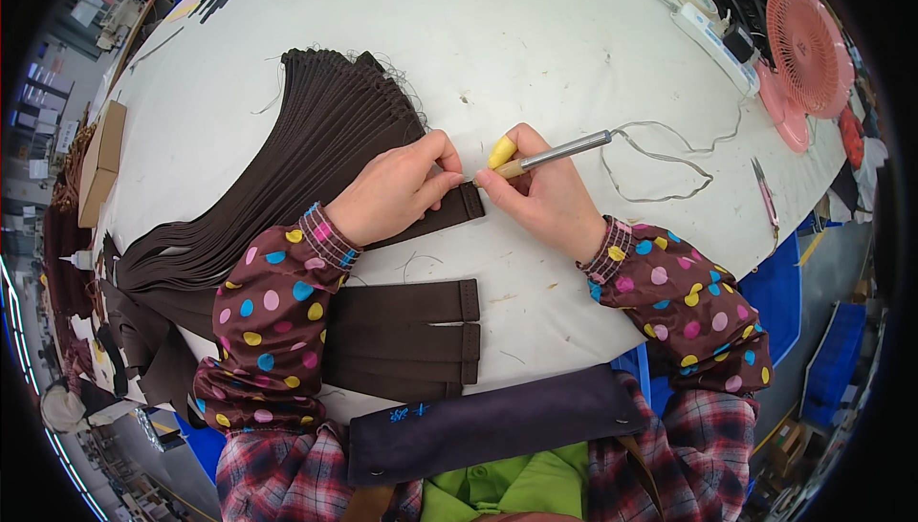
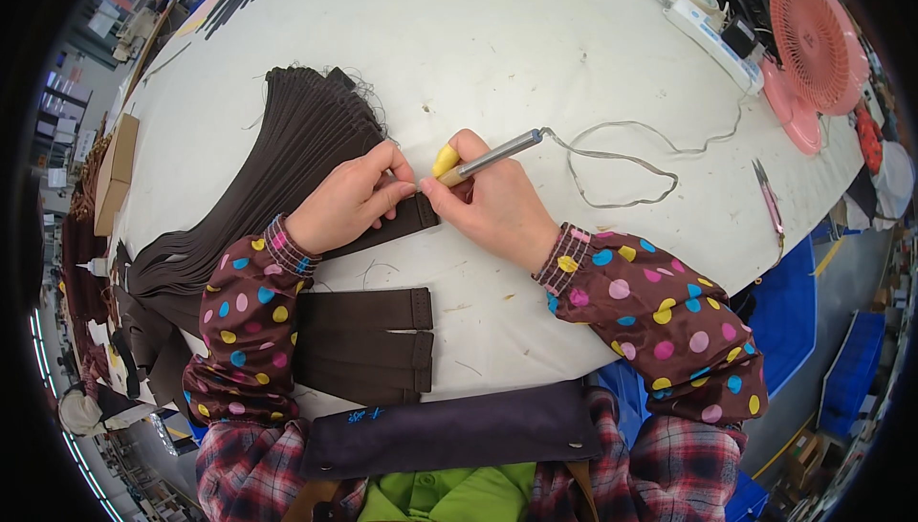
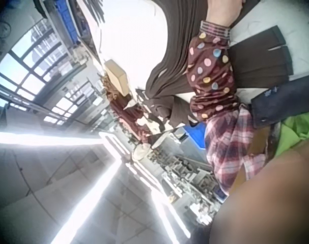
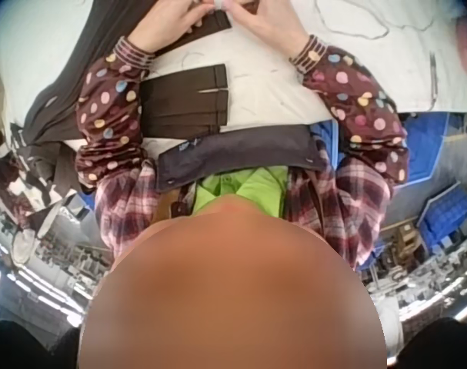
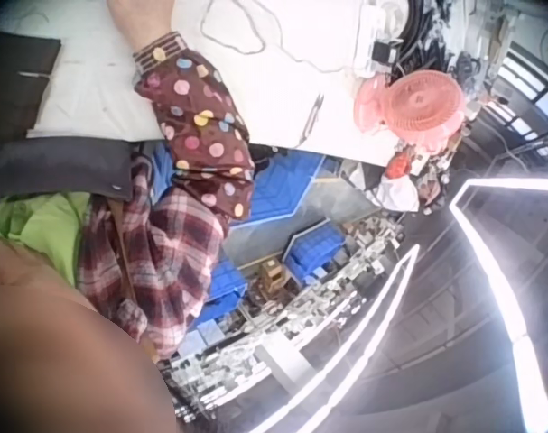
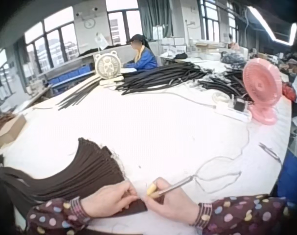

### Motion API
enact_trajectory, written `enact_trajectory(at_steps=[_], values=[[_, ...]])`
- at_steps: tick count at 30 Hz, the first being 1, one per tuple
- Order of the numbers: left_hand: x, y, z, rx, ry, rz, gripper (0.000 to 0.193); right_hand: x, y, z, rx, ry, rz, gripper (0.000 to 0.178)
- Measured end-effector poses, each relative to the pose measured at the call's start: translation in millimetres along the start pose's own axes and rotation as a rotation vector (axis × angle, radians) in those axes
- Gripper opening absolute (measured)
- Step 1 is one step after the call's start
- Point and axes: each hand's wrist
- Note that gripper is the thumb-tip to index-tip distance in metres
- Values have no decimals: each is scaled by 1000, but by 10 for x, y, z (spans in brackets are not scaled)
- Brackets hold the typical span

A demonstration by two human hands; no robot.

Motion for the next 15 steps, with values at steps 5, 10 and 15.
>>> enact_trajectory(at_steps=[5, 10, 15], values=[[16, -6, 16, -6, -19, 24, 15, 5, 5, 1, -14, 18, -30, 23], [17, -5, 19, 5, 22, -44, 15, 0, -1, 4, -8, 7, -50, 23], [3, -8, 24, 2, 10, -39, 15, -15, -1, -4, 3, 0, -33, 22]])
Point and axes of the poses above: each hand's wrist, its own z-axis towards the middle knuckle, its own y-axis out of the back of the hand, x = y × z, and after that the axes turned 4 degrees about x, right-handed
